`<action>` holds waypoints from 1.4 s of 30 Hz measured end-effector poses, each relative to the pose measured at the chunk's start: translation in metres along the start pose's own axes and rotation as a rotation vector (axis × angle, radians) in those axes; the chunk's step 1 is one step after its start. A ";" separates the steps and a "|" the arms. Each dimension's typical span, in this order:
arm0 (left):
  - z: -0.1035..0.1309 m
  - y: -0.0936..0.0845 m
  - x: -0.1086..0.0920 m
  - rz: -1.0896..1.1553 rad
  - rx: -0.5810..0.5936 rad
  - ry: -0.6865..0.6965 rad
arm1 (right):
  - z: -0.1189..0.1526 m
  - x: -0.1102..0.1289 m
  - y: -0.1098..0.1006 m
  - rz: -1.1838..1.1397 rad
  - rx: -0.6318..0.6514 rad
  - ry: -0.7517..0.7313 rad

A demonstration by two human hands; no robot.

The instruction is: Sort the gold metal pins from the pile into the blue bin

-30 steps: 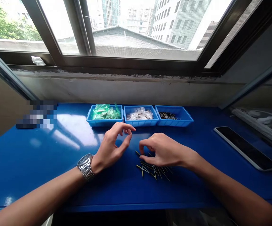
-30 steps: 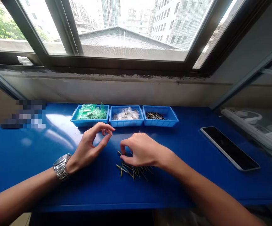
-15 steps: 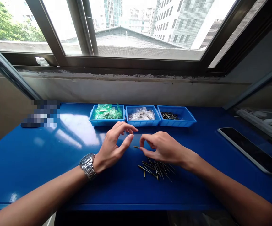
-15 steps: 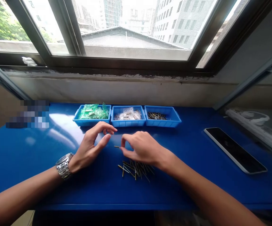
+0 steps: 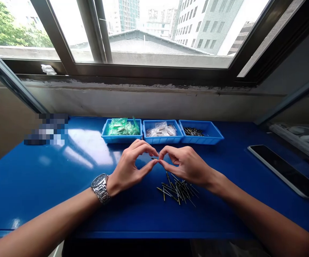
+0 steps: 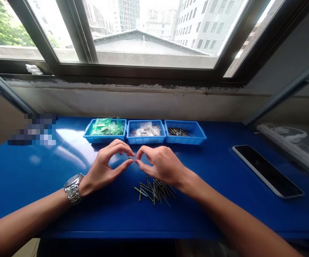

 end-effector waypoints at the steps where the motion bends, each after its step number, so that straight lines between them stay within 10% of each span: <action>1: 0.000 0.000 0.000 0.001 0.001 0.001 | 0.000 0.000 0.000 -0.004 0.000 0.000; 24: 0.000 -0.002 0.003 -0.001 -0.015 0.007 | 0.000 0.002 -0.005 -0.046 -0.026 -0.042; 42: 0.002 0.005 0.004 0.045 0.050 -0.013 | 0.009 0.026 -0.024 -0.033 -0.294 -0.176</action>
Point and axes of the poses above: each hand's wrist, its own z-axis away from the middle knuckle, its own y-axis out of the palm, x = y × z, the point moved 9 cm from there along -z, towards the middle knuckle, and after that the axes turned 5 degrees about z, right-handed, at the moved point
